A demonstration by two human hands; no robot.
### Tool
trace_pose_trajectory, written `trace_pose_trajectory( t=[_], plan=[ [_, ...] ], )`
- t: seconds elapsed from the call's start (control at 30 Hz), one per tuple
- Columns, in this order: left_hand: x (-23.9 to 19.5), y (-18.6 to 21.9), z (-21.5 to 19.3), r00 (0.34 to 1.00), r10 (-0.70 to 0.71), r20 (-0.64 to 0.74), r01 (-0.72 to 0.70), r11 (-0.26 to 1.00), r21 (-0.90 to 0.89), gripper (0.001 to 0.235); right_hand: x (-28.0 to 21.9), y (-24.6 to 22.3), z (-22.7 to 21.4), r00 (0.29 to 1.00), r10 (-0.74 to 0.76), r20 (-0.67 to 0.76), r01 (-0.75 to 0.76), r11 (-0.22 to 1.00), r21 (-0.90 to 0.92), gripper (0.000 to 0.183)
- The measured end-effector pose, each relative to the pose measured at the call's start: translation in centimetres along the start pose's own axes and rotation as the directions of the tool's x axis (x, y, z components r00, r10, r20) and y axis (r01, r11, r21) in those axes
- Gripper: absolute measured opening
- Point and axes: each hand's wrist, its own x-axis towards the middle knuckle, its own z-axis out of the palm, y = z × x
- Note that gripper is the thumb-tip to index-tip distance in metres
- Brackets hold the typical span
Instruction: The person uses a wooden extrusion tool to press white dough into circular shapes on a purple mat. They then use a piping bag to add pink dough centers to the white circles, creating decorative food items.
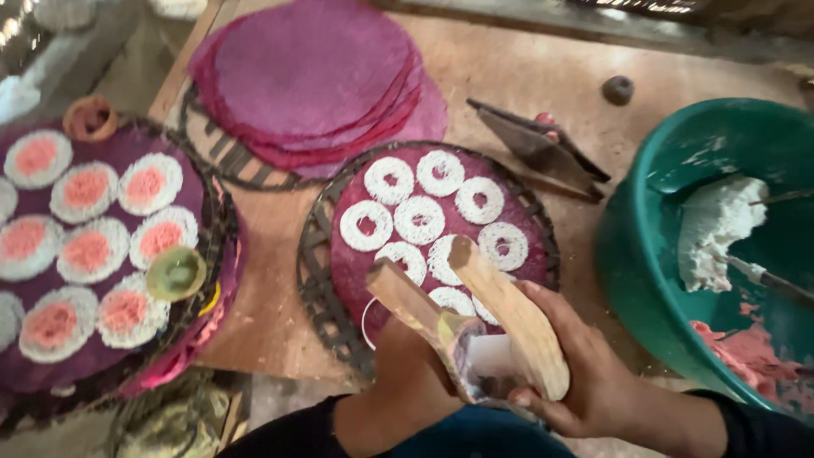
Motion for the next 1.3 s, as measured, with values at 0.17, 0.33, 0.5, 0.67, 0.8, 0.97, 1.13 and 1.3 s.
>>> trace_pose_trajectory(
  t=[0.17,0.33,0.5,0.67,0.8,0.97,1.13,1.3],
  plan=[
    [-0.5,-3.2,0.9,0.984,0.167,-0.056,-0.168,0.986,-0.003,0.045,-0.1,2.0,0.3,0.986,-0.138,0.091,0.140,0.990,-0.020,0.113],
    [2.2,-5.0,-1.1,0.962,0.183,-0.201,-0.160,0.979,0.127,0.062,1.9,10.5,-3.9,0.578,0.361,0.732,-0.737,0.616,0.278,0.119],
    [4.3,-6.0,-9.0,0.875,0.475,0.099,-0.478,0.878,0.013,0.095,0.5,17.5,-7.5,0.554,0.314,0.771,-0.777,0.528,0.342,0.118],
    [4.5,-8.6,-10.1,0.927,0.274,-0.255,-0.326,0.256,-0.910,0.116,3.5,20.0,-7.1,0.369,0.310,0.876,-0.781,0.614,0.111,0.109],
    [4.2,-11.2,-8.8,0.901,0.342,-0.268,-0.289,0.012,-0.957,0.106,5.5,20.0,-5.3,0.296,0.250,0.922,-0.836,0.535,0.123,0.103],
    [3.4,-13.9,-7.0,0.896,0.254,-0.365,-0.352,-0.098,-0.931,0.071,6.1,20.7,-2.7,0.238,0.411,0.880,-0.922,0.382,0.071,0.094],
    [2.1,-16.2,-6.7,0.919,0.145,-0.366,-0.342,-0.167,-0.925,0.032,6.9,21.8,-0.6,0.198,0.494,0.847,-0.885,0.461,-0.063,0.082],
    [1.8,-17.4,-7.2,0.921,0.137,-0.365,-0.328,-0.238,-0.915,0.024,8.8,20.1,0.4,0.250,0.447,0.859,-0.757,0.644,-0.114,0.081]
  ],
)
